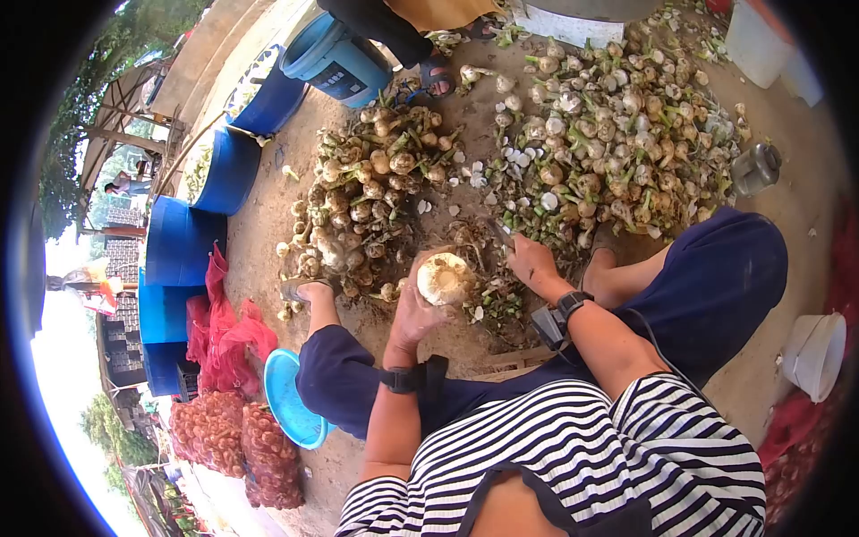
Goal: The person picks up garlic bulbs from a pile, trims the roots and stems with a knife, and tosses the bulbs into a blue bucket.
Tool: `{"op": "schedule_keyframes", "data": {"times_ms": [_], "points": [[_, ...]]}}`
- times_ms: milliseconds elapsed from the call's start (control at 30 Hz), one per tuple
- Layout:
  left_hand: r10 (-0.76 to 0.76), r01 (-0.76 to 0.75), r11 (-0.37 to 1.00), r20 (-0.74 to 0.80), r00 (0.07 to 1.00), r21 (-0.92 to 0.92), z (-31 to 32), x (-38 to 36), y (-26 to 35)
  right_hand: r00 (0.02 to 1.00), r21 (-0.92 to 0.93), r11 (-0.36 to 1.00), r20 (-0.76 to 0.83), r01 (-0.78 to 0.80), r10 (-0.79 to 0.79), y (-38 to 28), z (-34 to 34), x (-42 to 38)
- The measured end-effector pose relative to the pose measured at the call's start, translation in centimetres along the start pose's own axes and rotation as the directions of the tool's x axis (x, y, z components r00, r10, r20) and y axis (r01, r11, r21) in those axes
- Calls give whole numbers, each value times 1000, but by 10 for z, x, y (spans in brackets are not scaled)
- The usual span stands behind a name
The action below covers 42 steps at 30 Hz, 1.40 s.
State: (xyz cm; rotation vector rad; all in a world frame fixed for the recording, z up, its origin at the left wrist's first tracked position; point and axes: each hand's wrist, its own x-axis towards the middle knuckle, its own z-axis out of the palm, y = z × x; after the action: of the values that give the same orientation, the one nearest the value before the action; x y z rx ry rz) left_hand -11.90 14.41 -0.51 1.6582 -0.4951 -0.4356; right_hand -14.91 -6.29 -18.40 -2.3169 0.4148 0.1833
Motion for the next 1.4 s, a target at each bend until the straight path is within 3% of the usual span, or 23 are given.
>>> {"op": "schedule_keyframes", "data": {"times_ms": [33,100,133,200,233,367,400,500,533,633,733,867,933,1000,1033,1100,1133,1200,1333,1367,1400], "points": [[108,-102,954,-6,994,282,-11,7,-6,998,42,998,-34,46,-45,-10,-9,-2],[24,24,876,-93,995,482,-31,2,-6,987,137,981,-102,135,-122,-29,-18,-9],[33,21,886,-108,994,464,-38,1,-17,979,107,978,-124,178,-164,-34,-17,-8],[-134,142,989,-186,973,29,-34,-6,-27,950,118,955,-190,273,-248,-51,-20,-9],[-228,188,961,-196,954,-204,-30,-11,-34,932,118,941,-218,318,-288,-62,-26,-11],[-335,241,908,-250,909,-342,-32,-25,-72,721,29,764,-355,644,-594,-105,-51,-24],[-280,192,926,-249,927,-324,-26,-25,-68,711,-18,747,-296,664,-638,-110,-52,-27],[-359,292,913,-223,906,-283,-26,-24,-77,625,-149,648,-175,747,-761,-116,-45,-37],[-292,252,952,-268,918,-174,-25,-22,-77,621,-155,650,-201,743,-758,-116,-40,-38],[-316,294,948,-247,916,-122,-27,-22,-73,646,-173,670,-177,722,-742,-108,-30,-37],[-352,310,931,-246,903,-193,-15,-25,-56,641,-147,686,-262,712,-721,-96,-23,-34],[-366,290,887,-164,916,-358,-10,-32,-81,671,-140,719,-274,681,-689,-79,-16,-27],[-371,205,806,-203,906,-555,2,-41,-82,691,-140,734,-260,664,-675,-66,-4,-23],[-317,149,759,-160,935,-633,13,-43,-63,925,-206,920,-117,333,-361,-7,16,-8],[-218,111,730,-76,973,-675,9,-47,-75,984,-250,956,-50,152,-169,7,25,-4],[-159,94,748,-40,987,-657,10,-35,-53,991,-155,983,-76,94,-106,0,16,-4],[-175,142,851,-18,984,-506,3,-27,-44,993,-112,992,-89,63,-74,-5,8,-6],[-216,215,966,9,976,-147,-19,-15,-29,976,9,987,-150,161,-158,-24,-1,-9],[-335,221,873,-203,920,-435,-31,-21,-61,918,115,929,-240,351,-317,-51,-14,-5],[-332,141,768,-200,922,-624,-32,-23,-70,905,131,913,-249,386,-346,-66,-25,-7],[-401,145,714,-230,887,-685,-31,-23,-82,854,126,882,-344,454,-390,-82,-35,-8]]}}
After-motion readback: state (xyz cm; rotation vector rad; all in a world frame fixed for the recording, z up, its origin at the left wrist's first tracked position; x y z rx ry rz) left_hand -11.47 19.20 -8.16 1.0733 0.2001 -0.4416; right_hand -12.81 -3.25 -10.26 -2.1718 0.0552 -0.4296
